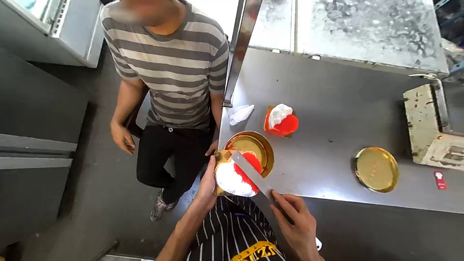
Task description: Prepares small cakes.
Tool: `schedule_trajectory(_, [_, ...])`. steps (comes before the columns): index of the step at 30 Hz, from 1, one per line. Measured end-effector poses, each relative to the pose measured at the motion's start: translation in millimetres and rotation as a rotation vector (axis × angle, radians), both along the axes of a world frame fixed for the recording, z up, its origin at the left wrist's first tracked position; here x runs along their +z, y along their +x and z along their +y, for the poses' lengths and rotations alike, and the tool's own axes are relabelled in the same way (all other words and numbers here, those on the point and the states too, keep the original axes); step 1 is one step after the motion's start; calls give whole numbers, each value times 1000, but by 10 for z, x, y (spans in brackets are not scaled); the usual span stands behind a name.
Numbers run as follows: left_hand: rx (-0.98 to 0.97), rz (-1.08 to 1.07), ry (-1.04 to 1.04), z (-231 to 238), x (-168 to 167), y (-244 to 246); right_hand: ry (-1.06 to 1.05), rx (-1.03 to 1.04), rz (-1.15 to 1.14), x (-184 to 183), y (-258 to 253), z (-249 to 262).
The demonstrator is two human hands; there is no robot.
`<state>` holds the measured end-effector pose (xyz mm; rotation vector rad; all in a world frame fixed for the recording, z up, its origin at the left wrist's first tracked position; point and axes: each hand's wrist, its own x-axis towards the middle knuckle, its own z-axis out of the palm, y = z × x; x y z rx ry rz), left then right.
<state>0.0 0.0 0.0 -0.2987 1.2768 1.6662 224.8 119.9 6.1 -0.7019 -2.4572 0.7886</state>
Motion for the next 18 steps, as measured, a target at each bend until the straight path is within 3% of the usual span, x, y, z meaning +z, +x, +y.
schedule_trajectory(18, [4,-10,10,-62,-6,69,107,-36,-67,-52,11,-159])
